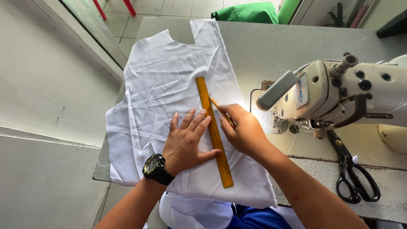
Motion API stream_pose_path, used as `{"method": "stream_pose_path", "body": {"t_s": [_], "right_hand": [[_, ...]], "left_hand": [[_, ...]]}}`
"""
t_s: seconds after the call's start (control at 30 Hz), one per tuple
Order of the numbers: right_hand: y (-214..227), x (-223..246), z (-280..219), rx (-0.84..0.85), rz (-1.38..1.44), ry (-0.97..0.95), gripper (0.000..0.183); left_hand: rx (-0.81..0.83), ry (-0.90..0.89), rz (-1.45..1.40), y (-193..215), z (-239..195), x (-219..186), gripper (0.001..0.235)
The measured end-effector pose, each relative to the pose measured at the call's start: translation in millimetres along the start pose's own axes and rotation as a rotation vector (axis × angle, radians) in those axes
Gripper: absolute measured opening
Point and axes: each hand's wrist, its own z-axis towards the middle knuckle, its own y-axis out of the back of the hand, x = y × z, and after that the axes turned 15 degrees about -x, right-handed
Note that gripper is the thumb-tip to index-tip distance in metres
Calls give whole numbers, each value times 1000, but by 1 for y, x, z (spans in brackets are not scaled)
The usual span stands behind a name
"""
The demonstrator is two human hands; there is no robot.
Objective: Marking fabric with a ruler and pencil before cutting it with scissors on a sewing table.
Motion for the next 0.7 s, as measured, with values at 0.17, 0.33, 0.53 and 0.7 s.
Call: {"method": "stream_pose_path", "body": {"t_s": [0.17,0.33,0.53,0.7], "right_hand": [[37,16,-55,175,-97,-91,25],[114,-21,-163,378,-171,526,14],[112,-27,-181,719,-357,-260,21],[70,-47,-215,819,-218,-792,23]], "left_hand": [[-3,9,0,-2,-1,0,99],[-92,-16,35,-2,-2,-1,95],[-98,-29,45,-3,-4,-3,95],[-59,-39,17,10,-26,-38,94]]}}
